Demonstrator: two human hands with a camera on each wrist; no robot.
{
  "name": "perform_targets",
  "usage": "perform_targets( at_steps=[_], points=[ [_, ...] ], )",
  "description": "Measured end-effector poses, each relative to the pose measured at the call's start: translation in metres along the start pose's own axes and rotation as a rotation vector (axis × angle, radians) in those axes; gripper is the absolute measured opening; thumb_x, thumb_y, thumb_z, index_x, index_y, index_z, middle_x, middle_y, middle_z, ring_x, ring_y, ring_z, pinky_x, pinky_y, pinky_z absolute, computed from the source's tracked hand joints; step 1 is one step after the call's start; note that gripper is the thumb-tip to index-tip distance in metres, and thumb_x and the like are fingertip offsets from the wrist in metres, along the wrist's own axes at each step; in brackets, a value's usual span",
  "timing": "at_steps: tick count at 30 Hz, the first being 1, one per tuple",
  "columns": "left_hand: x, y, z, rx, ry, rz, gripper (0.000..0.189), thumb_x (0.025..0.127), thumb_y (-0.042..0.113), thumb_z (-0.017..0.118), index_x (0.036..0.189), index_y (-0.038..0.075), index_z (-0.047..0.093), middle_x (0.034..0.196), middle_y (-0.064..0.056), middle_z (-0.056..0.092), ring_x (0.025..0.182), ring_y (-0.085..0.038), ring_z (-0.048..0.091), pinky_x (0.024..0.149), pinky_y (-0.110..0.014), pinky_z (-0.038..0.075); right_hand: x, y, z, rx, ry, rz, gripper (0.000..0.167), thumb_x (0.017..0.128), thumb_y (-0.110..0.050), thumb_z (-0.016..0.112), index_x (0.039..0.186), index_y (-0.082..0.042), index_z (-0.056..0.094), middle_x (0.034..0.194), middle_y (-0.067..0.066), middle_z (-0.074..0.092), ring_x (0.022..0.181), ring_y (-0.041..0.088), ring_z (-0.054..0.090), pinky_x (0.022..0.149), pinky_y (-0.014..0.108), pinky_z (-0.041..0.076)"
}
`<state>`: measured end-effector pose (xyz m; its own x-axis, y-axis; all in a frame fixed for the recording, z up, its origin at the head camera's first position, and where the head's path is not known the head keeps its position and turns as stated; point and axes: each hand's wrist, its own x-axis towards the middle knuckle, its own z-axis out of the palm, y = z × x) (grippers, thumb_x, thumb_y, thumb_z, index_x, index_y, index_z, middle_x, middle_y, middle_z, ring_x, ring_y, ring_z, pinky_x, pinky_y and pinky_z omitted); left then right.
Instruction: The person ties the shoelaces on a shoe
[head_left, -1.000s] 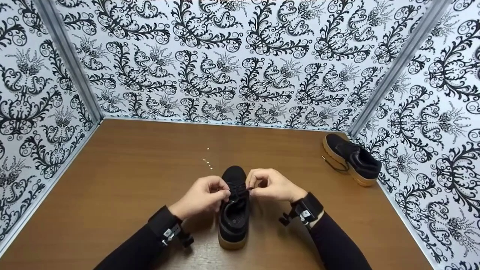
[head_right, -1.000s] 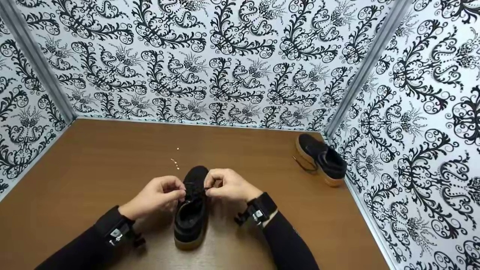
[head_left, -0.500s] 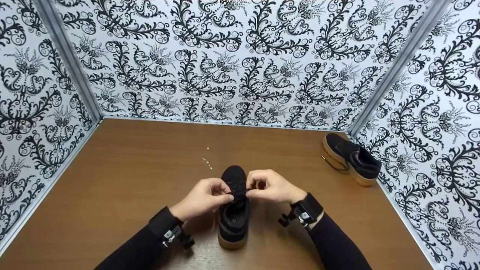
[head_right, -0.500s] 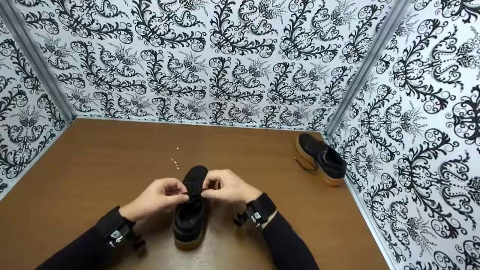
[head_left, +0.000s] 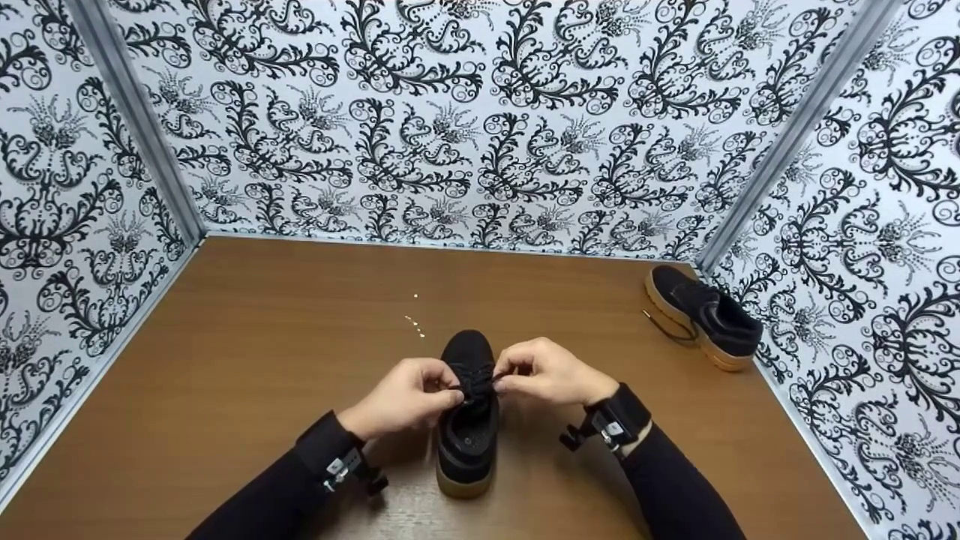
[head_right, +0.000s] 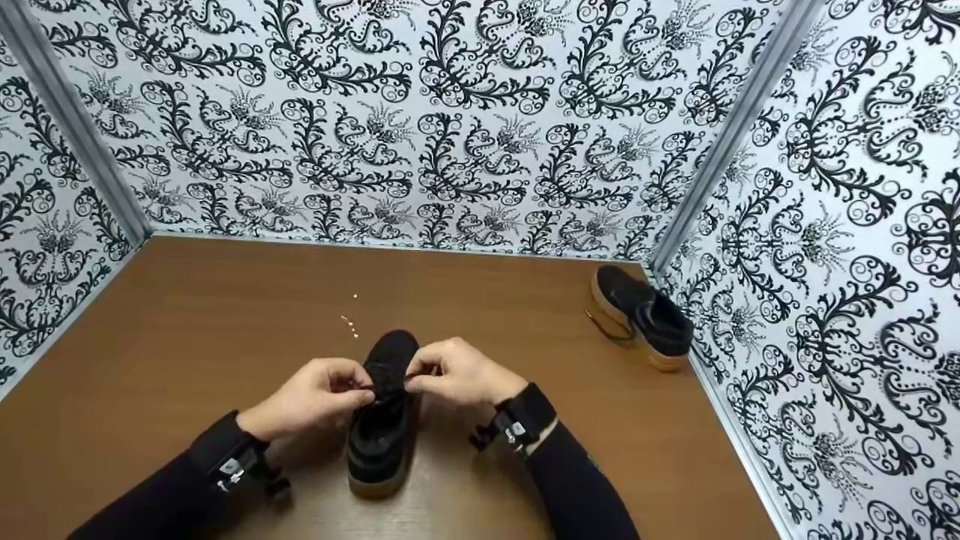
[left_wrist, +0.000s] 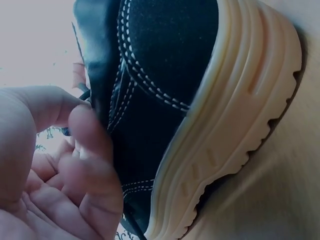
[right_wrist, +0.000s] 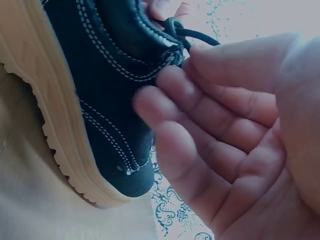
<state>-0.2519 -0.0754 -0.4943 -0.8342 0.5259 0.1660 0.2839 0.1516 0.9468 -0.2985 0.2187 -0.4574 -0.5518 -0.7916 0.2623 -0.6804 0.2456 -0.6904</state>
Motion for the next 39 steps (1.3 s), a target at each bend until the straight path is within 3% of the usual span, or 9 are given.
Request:
perform_targets(
  at_steps=[3,7,10,13,21,25,30,35,39],
  points=[
    [0.0,0.0,-0.003,-0.012,-0.019,-0.019,0.008,0.102,0.011,0.078,0.099,0.003,0.076,0.074,0.0,0.069,0.053,-0.011,0.059,0.045,-0.023,0.047,0.0,-0.002,-0.002,0.023,-0.026,0.023,0.005,0.105,-0.011,0.078,0.101,-0.01,0.081,0.092,0.005,0.078,0.077,0.014,0.071,0.07,0.031,0.06],
    [-0.001,0.004,-0.006,-0.043,-0.05,-0.045,0.01,0.103,0.011,0.077,0.101,0.002,0.076,0.069,-0.008,0.07,0.051,-0.015,0.063,0.045,-0.025,0.051,-0.001,-0.001,-0.004,0.071,-0.054,0.054,0.011,0.108,-0.014,0.075,0.103,-0.007,0.08,0.092,0.007,0.08,0.075,0.019,0.075,0.068,0.047,0.066],
    [-0.002,0.006,-0.008,-0.055,-0.064,-0.051,0.01,0.103,0.01,0.077,0.101,0.0,0.076,0.07,-0.01,0.072,0.054,-0.016,0.066,0.047,-0.028,0.055,-0.002,0.0,-0.007,0.091,-0.068,0.073,0.01,0.109,-0.015,0.074,0.103,-0.008,0.08,0.093,0.007,0.081,0.077,0.033,0.077,0.071,0.055,0.065],
    [-0.001,0.005,-0.009,-0.061,-0.083,-0.048,0.01,0.103,0.009,0.077,0.102,-0.001,0.076,0.073,-0.012,0.074,0.057,-0.017,0.069,0.049,-0.032,0.059,-0.003,0.003,-0.008,0.113,-0.078,0.088,0.01,0.109,-0.015,0.074,0.103,-0.01,0.08,0.093,0.006,0.082,0.081,0.044,0.076,0.074,0.056,0.066],
    [-0.001,0.003,-0.012,-0.122,-0.119,-0.045,0.011,0.103,0.007,0.077,0.103,-0.003,0.076,0.087,-0.024,0.076,0.062,-0.02,0.074,0.056,-0.037,0.064,-0.007,0.014,-0.013,0.248,-0.098,0.115,0.009,0.108,-0.008,0.072,0.105,-0.002,0.078,0.097,0.012,0.082,0.085,0.048,0.077,0.078,0.063,0.064],
    [-0.001,0.002,-0.011,-0.128,-0.126,-0.05,0.01,0.103,0.007,0.076,0.103,-0.003,0.075,0.086,-0.021,0.076,0.063,-0.02,0.074,0.057,-0.036,0.064,-0.007,0.015,-0.013,0.305,-0.107,0.133,0.008,0.107,-0.005,0.072,0.106,0.001,0.077,0.099,0.017,0.081,0.09,0.047,0.078,0.082,0.064,0.063],
    [-0.001,0.0,-0.008,-0.143,-0.111,-0.075,0.012,0.102,0.006,0.075,0.104,-0.006,0.073,0.082,-0.013,0.075,0.063,-0.019,0.074,0.055,-0.033,0.063,-0.006,0.012,-0.011,0.331,-0.106,0.122,0.008,0.105,-0.004,0.074,0.107,0.003,0.078,0.1,0.022,0.079,0.092,0.042,0.077,0.085,0.053,0.066],
    [0.0,-0.001,-0.005,-0.159,-0.108,-0.089,0.014,0.101,0.006,0.076,0.105,-0.007,0.072,0.079,-0.009,0.074,0.061,-0.019,0.073,0.053,-0.032,0.062,-0.006,0.011,-0.009,0.237,-0.12,0.108,0.006,0.103,-0.009,0.078,0.107,-0.005,0.08,0.1,0.012,0.078,0.088,0.022,0.072,0.081,0.031,0.061],
    [0.001,-0.002,-0.003,-0.154,-0.102,-0.081,0.011,0.102,0.007,0.075,0.104,-0.003,0.072,0.077,-0.008,0.072,0.06,-0.019,0.071,0.051,-0.033,0.061,-0.005,0.008,-0.007,0.177,-0.112,0.115,0.005,0.102,-0.014,0.08,0.106,-0.012,0.081,0.101,0.004,0.078,0.088,0.02,0.072,0.079,0.029,0.06]
  ],
)
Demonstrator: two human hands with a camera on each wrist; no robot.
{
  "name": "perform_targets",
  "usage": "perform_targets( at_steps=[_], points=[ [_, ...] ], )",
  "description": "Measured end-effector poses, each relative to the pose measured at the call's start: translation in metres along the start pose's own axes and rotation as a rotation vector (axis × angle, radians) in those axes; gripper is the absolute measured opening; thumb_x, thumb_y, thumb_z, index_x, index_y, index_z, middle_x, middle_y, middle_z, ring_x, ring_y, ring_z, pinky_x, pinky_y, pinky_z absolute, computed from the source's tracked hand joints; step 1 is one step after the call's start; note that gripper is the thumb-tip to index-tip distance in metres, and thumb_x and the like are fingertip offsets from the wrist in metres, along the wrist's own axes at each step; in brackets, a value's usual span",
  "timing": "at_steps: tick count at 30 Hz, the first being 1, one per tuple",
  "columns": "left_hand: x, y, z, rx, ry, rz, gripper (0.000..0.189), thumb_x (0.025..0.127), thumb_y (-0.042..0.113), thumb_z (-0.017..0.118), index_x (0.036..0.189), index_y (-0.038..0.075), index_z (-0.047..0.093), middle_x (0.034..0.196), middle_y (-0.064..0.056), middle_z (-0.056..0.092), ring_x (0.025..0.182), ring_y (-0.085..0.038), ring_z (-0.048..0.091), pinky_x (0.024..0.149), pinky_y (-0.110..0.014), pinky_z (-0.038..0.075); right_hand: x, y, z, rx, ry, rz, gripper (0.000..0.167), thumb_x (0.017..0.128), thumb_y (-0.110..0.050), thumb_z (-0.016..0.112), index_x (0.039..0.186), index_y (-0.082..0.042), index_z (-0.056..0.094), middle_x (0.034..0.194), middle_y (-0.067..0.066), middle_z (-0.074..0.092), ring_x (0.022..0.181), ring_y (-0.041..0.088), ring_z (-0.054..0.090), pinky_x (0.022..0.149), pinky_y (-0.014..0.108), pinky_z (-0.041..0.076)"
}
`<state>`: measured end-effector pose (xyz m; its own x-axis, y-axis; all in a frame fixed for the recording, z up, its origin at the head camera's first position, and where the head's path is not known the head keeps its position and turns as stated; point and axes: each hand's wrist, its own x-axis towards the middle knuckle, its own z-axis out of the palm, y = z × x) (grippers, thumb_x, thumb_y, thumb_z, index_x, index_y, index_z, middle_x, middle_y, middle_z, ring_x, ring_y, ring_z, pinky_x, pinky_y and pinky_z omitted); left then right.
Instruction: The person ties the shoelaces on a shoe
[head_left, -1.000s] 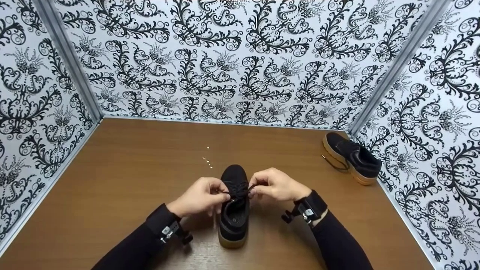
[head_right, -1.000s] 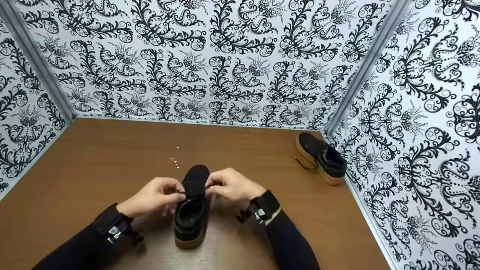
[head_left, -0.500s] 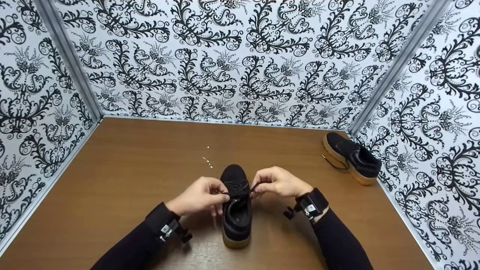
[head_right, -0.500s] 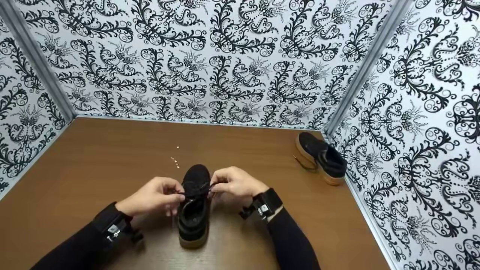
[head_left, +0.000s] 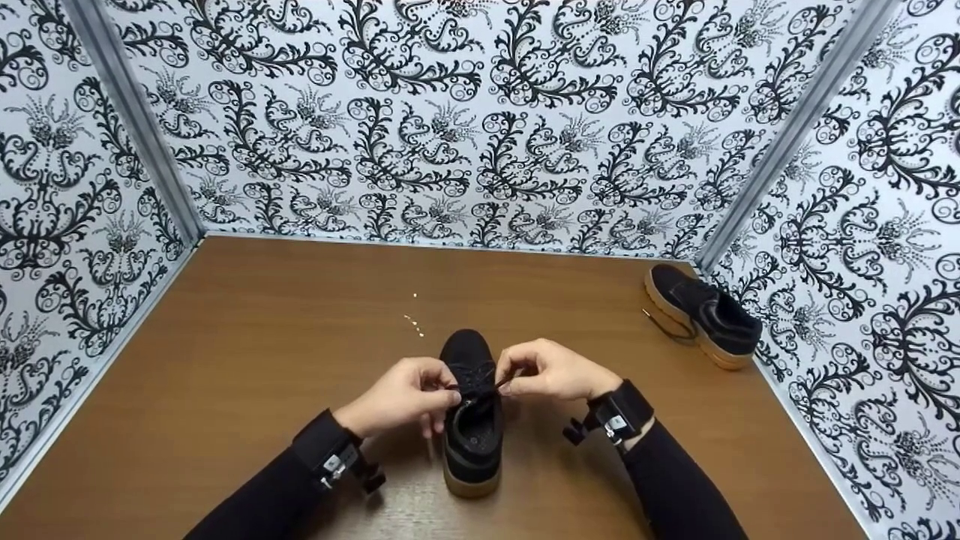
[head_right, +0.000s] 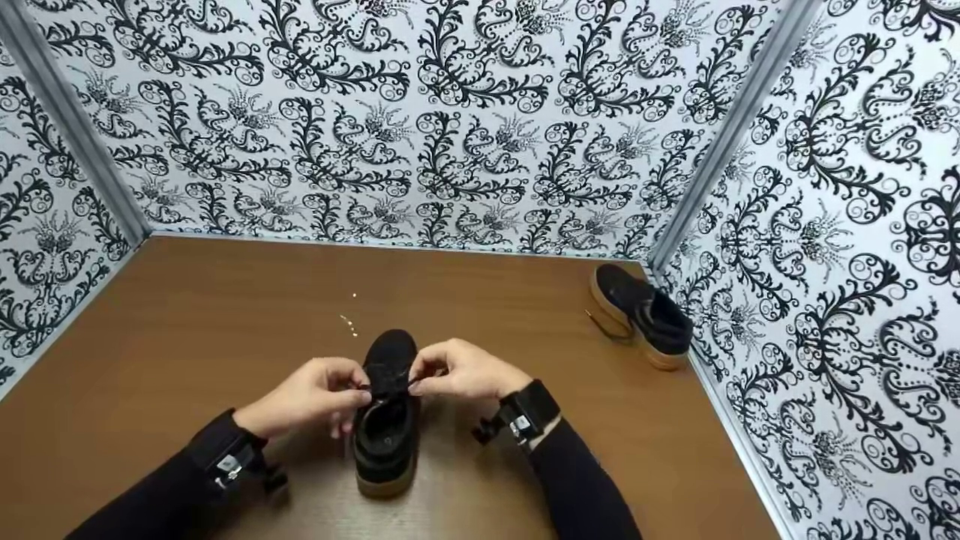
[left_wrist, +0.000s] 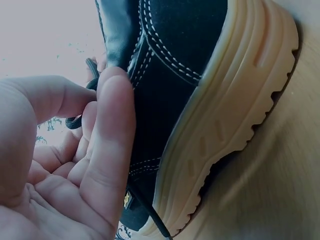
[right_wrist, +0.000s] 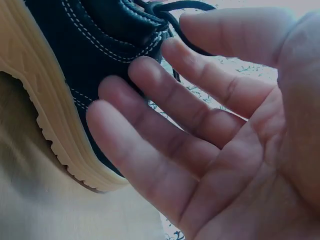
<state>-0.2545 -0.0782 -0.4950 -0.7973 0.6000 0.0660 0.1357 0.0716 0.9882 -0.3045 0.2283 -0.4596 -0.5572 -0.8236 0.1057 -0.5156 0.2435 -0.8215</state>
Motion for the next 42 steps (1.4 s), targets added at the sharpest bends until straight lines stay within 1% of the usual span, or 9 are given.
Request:
perform_targets(
  at_steps=[4,10,14,21,28,34,38,40,42],
  points=[
    [0.0,0.0,0.001,0.014,0.01,0.004,0.013,0.102,0.01,0.077,0.105,-0.002,0.074,0.077,-0.006,0.071,0.058,-0.017,0.069,0.05,-0.031,0.06,0.002,-0.004,0.004,-0.006,0.011,-0.006,0.006,0.1,-0.015,0.083,0.104,-0.012,0.08,0.097,0.0,0.077,0.084,0.024,0.075,0.076,0.033,0.062],
    [0.0,0.001,0.003,0.025,0.027,-0.008,0.017,0.103,0.017,0.082,0.104,0.0,0.077,0.074,-0.004,0.069,0.054,-0.013,0.065,0.048,-0.028,0.057,0.003,-0.008,0.005,-0.087,0.042,-0.048,0.006,0.099,-0.009,0.084,0.098,-0.013,0.08,0.094,-0.004,0.075,0.086,0.011,0.069,0.078,0.027,0.058],
    [0.0,0.001,0.003,0.036,0.027,-0.005,0.015,0.103,0.015,0.081,0.103,0.0,0.076,0.072,-0.004,0.068,0.054,-0.013,0.064,0.048,-0.028,0.057,0.002,-0.009,0.003,-0.098,0.042,-0.03,0.007,0.099,-0.008,0.083,0.097,-0.013,0.08,0.094,-0.005,0.076,0.088,0.01,0.068,0.081,0.026,0.056],
    [0.0,-0.001,-0.001,0.05,0.002,0.027,0.009,0.104,0.011,0.079,0.102,0.002,0.078,0.071,-0.005,0.069,0.053,-0.014,0.065,0.048,-0.03,0.058,0.001,-0.005,0.0,-0.041,0.01,-0.003,0.006,0.1,-0.004,0.082,0.099,-0.01,0.08,0.099,-0.001,0.079,0.093,0.014,0.073,0.086,0.029,0.06],
    [-0.001,0.001,-0.006,0.054,-0.001,0.011,0.013,0.103,0.013,0.08,0.103,0.0,0.078,0.069,-0.006,0.069,0.053,-0.015,0.064,0.048,-0.034,0.059,-0.001,0.002,-0.003,-0.029,0.009,-0.005,0.014,0.1,0.0,0.077,0.1,-0.014,0.079,0.1,0.001,0.08,0.095,0.018,0.075,0.086,0.031,0.061],
    [-0.001,0.0,-0.005,0.026,0.033,-0.002,0.013,0.102,0.014,0.082,0.101,0.002,0.078,0.07,-0.008,0.069,0.053,-0.014,0.063,0.047,-0.031,0.058,0.0,0.004,-0.002,0.05,0.004,-0.015,0.005,0.099,-0.005,0.083,0.101,-0.008,0.081,0.1,0.008,0.08,0.095,0.019,0.075,0.087,0.031,0.062],
    [0.0,-0.001,-0.003,-0.002,0.043,-0.012,0.016,0.101,0.015,0.083,0.103,0.0,0.077,0.074,-0.012,0.069,0.054,-0.013,0.063,0.047,-0.03,0.058,-0.002,0.005,-0.005,0.105,-0.034,0.02,0.015,0.097,-0.008,0.087,0.11,-0.006,0.079,0.104,0.012,0.08,0.093,0.02,0.076,0.085,0.031,0.062],
    [0.0,-0.001,-0.002,-0.006,0.044,-0.006,0.016,0.101,0.015,0.082,0.104,0.0,0.077,0.075,-0.012,0.068,0.054,-0.014,0.063,0.047,-0.03,0.058,-0.003,0.006,-0.007,0.135,-0.047,0.048,0.018,0.099,-0.008,0.084,0.115,-0.004,0.077,0.106,0.014,0.08,0.093,0.022,0.076,0.086,0.036,0.064],
    [0.0,-0.001,-0.001,-0.007,0.048,0.003,0.015,0.101,0.015,0.082,0.105,0.001,0.077,0.076,-0.011,0.068,0.054,-0.014,0.062,0.047,-0.03,0.057,-0.004,0.009,-0.008,0.183,-0.052,0.073,0.017,0.105,-0.009,0.076,0.12,0.0,0.074,0.108,0.017,0.079,0.094,0.025,0.077,0.088,0.044,0.066]
  ],
)
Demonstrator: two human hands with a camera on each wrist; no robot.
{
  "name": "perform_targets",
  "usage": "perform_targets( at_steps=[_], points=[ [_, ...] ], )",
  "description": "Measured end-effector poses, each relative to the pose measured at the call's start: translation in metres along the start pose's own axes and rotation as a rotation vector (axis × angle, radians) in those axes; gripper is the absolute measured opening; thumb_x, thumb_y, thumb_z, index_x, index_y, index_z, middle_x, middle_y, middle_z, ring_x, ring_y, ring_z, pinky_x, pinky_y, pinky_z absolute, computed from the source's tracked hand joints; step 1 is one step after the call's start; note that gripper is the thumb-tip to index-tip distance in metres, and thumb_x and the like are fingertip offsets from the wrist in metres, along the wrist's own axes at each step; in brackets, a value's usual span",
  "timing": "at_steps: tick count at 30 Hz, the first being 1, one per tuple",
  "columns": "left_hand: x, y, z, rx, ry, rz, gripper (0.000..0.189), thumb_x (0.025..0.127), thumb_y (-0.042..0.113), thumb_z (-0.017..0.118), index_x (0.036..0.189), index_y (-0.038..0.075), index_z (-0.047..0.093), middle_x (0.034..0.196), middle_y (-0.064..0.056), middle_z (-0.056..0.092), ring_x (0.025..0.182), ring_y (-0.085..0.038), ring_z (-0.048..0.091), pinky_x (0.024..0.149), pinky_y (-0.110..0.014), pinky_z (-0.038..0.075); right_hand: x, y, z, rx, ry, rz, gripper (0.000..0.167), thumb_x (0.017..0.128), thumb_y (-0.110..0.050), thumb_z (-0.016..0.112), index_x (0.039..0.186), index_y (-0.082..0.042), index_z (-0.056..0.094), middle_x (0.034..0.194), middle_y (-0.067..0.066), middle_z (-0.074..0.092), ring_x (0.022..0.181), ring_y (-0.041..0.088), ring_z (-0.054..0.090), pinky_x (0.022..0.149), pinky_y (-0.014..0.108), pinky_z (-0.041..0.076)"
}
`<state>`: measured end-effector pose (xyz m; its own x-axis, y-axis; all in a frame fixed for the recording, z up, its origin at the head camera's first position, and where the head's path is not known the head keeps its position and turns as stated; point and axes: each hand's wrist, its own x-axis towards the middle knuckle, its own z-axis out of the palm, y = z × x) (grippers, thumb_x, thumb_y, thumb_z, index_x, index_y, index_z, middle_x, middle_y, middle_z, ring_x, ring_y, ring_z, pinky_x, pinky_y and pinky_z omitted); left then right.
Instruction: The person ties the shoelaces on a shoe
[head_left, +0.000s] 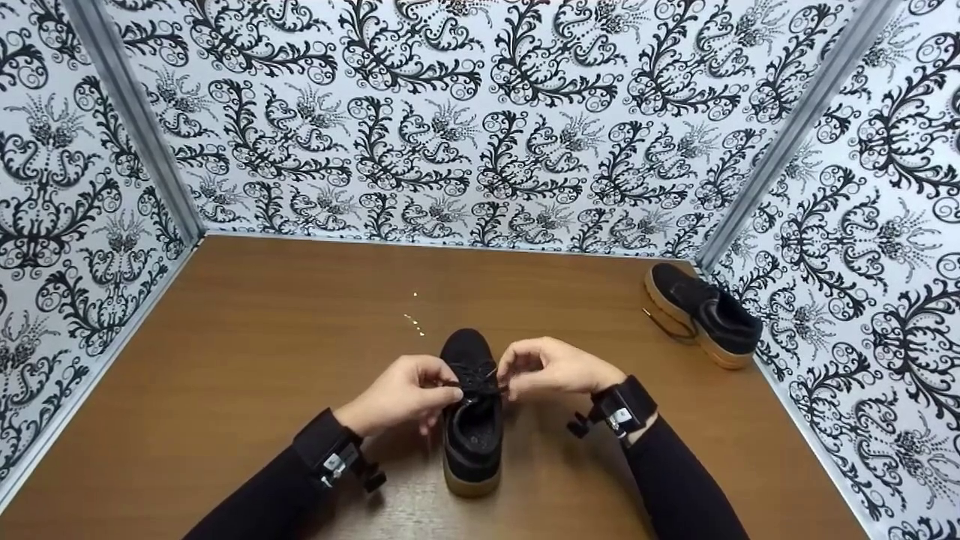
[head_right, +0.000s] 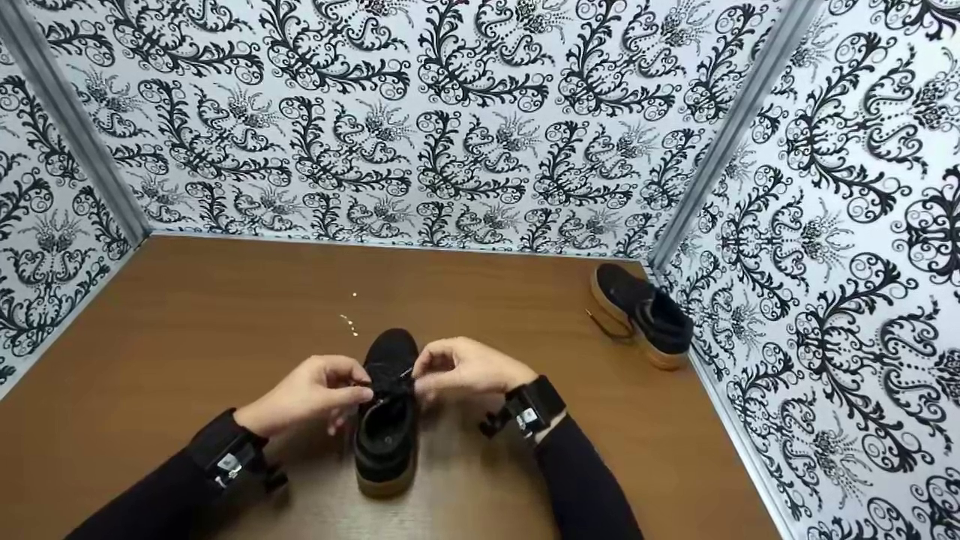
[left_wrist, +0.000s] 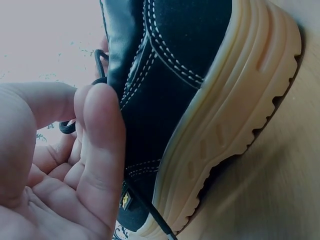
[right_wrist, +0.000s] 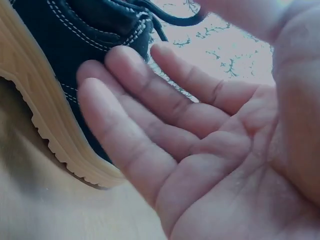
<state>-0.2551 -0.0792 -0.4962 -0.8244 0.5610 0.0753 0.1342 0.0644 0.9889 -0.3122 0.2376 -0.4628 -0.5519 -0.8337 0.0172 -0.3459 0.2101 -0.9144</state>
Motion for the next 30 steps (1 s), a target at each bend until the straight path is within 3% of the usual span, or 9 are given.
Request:
perform_targets(
  at_steps=[4,9,16,24,30],
  points=[
    [0.0,-0.001,0.002,-0.004,0.007,0.018,0.014,0.102,0.014,0.081,0.107,0.001,0.077,0.073,-0.005,0.066,0.053,-0.012,0.061,0.047,-0.028,0.056,0.003,0.005,0.002,0.038,0.038,-0.002,0.019,0.115,-0.012,0.061,0.123,0.003,0.071,0.106,0.019,0.077,0.093,0.027,0.077,0.088,0.05,0.066],
    [0.0,0.0,0.005,-0.009,0.003,0.047,0.016,0.104,0.014,0.08,0.108,-0.001,0.076,0.073,-0.002,0.065,0.05,-0.011,0.058,0.046,-0.025,0.052,0.009,0.006,0.011,-0.038,0.116,-0.041,0.011,0.109,-0.011,0.072,0.116,-0.003,0.077,0.097,0.01,0.078,0.084,0.017,0.073,0.078,0.033,0.064],
    [0.002,0.0,0.01,-0.01,0.044,0.05,0.018,0.104,0.015,0.081,0.109,-0.001,0.077,0.072,-0.002,0.064,0.049,-0.011,0.056,0.045,-0.025,0.05,0.008,0.006,0.01,-0.031,0.167,-0.011,0.014,0.108,-0.012,0.074,0.106,0.002,0.076,0.093,0.015,0.078,0.078,0.02,0.076,0.075,0.052,0.066],
    [0.002,-0.001,0.012,0.002,0.066,0.053,0.016,0.104,0.015,0.08,0.105,-0.001,0.076,0.071,-0.003,0.064,0.05,-0.011,0.056,0.045,-0.025,0.05,0.007,0.008,0.004,-0.007,0.226,0.057,0.017,0.107,-0.016,0.075,0.106,0.002,0.076,0.094,0.016,0.079,0.078,0.024,0.079,0.075,0.046,0.068],
    [0.002,0.0,0.012,0.06,0.071,0.068,0.014,0.103,0.015,0.081,0.102,0.001,0.076,0.069,0.001,0.062,0.05,-0.011,0.054,0.045,-0.023,0.048,0.007,0.003,0.006,-0.115,0.278,0.099,0.016,0.108,-0.018,0.076,0.108,-0.002,0.077,0.097,0.015,0.08,0.083,0.037,0.079,0.078,0.052,0.067]
  ],
)
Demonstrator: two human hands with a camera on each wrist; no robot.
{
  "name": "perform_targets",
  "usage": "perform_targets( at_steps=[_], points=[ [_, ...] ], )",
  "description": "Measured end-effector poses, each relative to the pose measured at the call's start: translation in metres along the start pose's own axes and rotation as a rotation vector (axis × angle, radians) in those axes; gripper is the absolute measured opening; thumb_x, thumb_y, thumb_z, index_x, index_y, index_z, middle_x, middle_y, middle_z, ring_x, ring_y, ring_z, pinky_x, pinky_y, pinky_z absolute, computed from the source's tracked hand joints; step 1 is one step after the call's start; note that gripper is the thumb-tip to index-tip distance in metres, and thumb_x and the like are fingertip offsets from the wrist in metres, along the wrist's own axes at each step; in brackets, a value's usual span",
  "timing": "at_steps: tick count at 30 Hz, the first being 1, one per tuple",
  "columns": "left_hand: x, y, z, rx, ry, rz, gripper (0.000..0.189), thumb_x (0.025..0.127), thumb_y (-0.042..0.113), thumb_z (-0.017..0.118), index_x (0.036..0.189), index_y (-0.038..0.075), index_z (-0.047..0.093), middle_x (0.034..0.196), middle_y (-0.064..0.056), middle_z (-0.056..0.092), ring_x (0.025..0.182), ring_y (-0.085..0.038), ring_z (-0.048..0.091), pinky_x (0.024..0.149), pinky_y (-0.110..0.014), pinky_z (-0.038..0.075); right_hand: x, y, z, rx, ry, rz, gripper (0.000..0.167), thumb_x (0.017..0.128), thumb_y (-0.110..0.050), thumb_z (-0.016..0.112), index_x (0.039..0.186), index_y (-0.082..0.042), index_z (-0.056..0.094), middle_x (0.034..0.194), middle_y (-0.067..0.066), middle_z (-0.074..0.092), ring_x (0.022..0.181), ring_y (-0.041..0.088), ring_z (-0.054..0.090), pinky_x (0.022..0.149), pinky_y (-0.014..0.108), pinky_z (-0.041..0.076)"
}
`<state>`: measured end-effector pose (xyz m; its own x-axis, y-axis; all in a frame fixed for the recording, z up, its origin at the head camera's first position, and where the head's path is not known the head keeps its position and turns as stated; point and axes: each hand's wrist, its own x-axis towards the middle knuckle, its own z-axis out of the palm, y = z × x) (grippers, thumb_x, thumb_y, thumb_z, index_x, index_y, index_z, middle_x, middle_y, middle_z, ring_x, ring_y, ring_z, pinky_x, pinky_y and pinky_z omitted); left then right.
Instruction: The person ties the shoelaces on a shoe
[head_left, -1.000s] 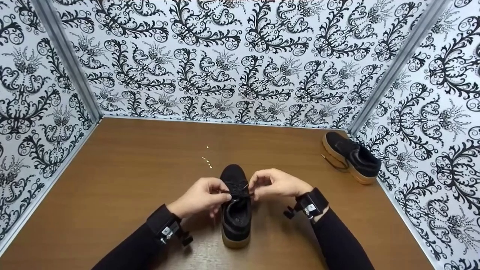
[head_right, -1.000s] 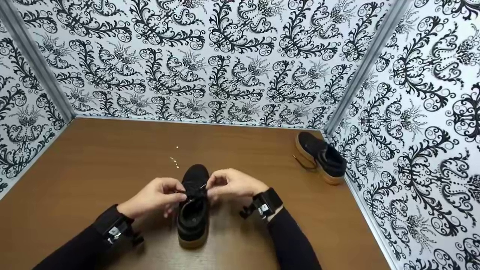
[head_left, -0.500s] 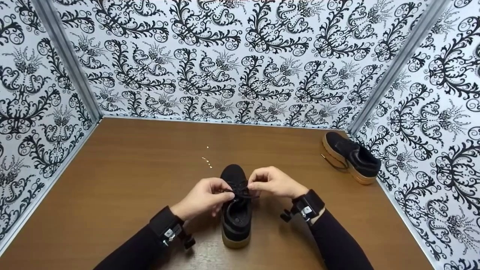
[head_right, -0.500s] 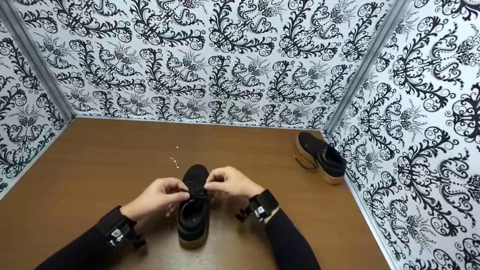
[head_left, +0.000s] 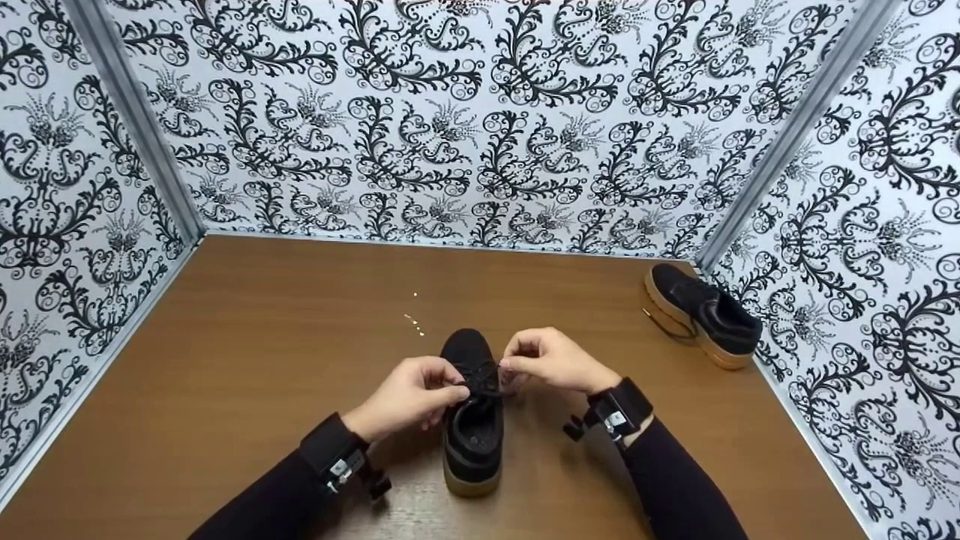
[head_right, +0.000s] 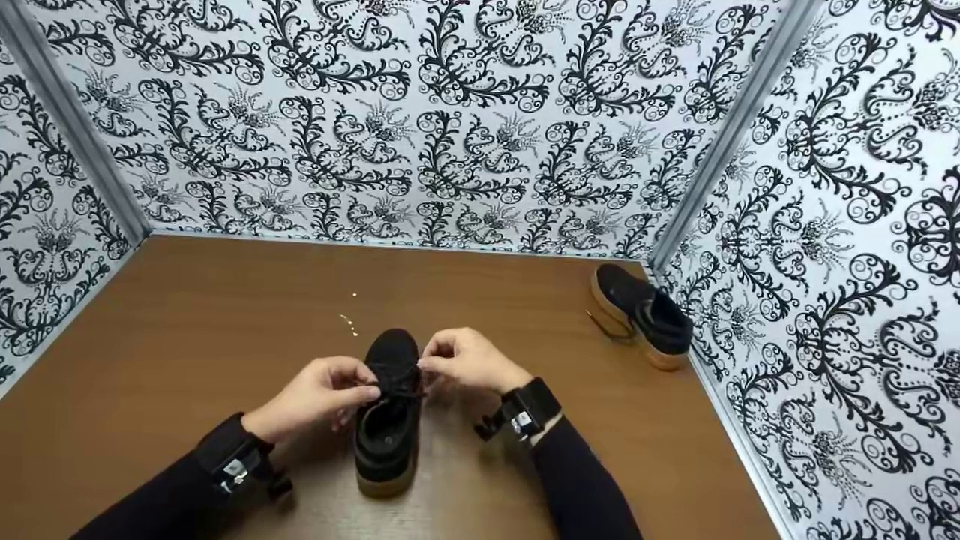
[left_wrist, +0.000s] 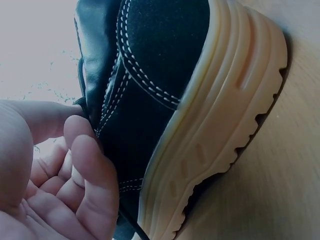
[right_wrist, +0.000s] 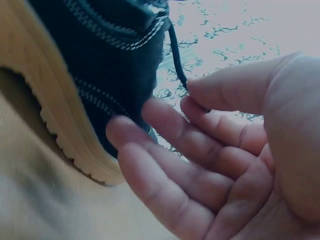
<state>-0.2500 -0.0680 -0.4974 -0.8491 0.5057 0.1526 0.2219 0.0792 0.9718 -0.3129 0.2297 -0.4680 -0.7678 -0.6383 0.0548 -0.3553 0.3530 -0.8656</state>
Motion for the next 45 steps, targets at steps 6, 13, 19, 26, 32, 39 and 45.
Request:
perform_targets(
  at_steps=[6,13,19,26,32,39,45],
  points=[
    [-0.001,0.004,0.0,0.058,0.011,0.019,0.015,0.103,0.017,0.082,0.1,0.004,0.075,0.069,0.005,0.062,0.051,-0.009,0.054,0.047,-0.023,0.047,-0.008,-0.015,-0.005,-0.09,0.011,-0.033,0.024,0.108,-0.024,0.077,0.12,-0.004,0.072,0.103,0.017,0.077,0.089,0.046,0.074,0.078,0.05,0.065],
    [-0.002,0.003,0.0,-0.046,-0.009,-0.015,0.019,0.101,0.018,0.083,0.105,0.002,0.074,0.078,0.0,0.069,0.053,-0.01,0.056,0.046,-0.024,0.047,-0.014,-0.024,-0.011,-0.018,-0.302,-0.206,0.022,0.097,-0.01,0.087,0.116,-0.006,0.077,0.111,0.012,0.077,0.101,0.026,0.075,0.094,0.051,0.063],
    [-0.002,-0.001,-0.001,-0.101,-0.051,-0.014,0.019,0.102,0.019,0.083,0.109,0.003,0.076,0.084,-0.005,0.075,0.052,-0.011,0.062,0.044,-0.025,0.048,-0.009,-0.023,-0.003,-0.05,-0.373,-0.234,0.018,0.095,-0.014,0.091,0.11,-0.013,0.081,0.11,0.005,0.075,0.101,0.018,0.07,0.09,0.047,0.063],
    [-0.001,-0.002,-0.002,-0.187,-0.114,-0.024,0.022,0.106,0.019,0.079,0.114,-0.001,0.077,0.09,-0.008,0.077,0.054,-0.011,0.064,0.045,-0.023,0.049,-0.007,-0.018,-0.005,-0.014,-0.342,-0.293,0.006,0.101,-0.008,0.083,0.107,-0.007,0.083,0.108,0.01,0.076,0.102,0.017,0.069,0.09,0.03,0.059],
    [-0.001,-0.003,-0.003,-0.257,-0.153,-0.038,0.028,0.112,0.02,0.07,0.116,-0.008,0.069,0.093,-0.009,0.076,0.056,-0.011,0.065,0.046,-0.022,0.049,-0.006,-0.011,-0.009,-0.02,-0.302,-0.3,0.012,0.108,-0.003,0.07,0.108,-0.002,0.082,0.107,0.015,0.077,0.099,0.029,0.071,0.09,0.031,0.058],
    [-0.001,-0.002,-0.006,-0.321,-0.174,-0.038,0.035,0.116,0.019,0.062,0.115,-0.016,0.057,0.09,-0.009,0.073,0.058,-0.011,0.063,0.047,-0.023,0.05,-0.006,-0.013,-0.006,0.016,-0.278,-0.214,0.022,0.115,-0.009,0.06,0.102,-0.004,0.077,0.094,0.014,0.078,0.089,0.038,0.074,0.086,0.035,0.061],
    [-0.001,-0.003,-0.01,-0.379,-0.17,-0.071,0.038,0.115,0.016,0.062,0.114,-0.02,0.052,0.086,-0.008,0.07,0.06,-0.012,0.064,0.048,-0.024,0.052,-0.002,-0.003,-0.006,0.243,-0.317,-0.232,0.025,0.111,0.003,0.054,0.094,0.011,0.069,0.088,0.027,0.072,0.085,0.034,0.072,0.085,0.037,0.061]
  ],
)
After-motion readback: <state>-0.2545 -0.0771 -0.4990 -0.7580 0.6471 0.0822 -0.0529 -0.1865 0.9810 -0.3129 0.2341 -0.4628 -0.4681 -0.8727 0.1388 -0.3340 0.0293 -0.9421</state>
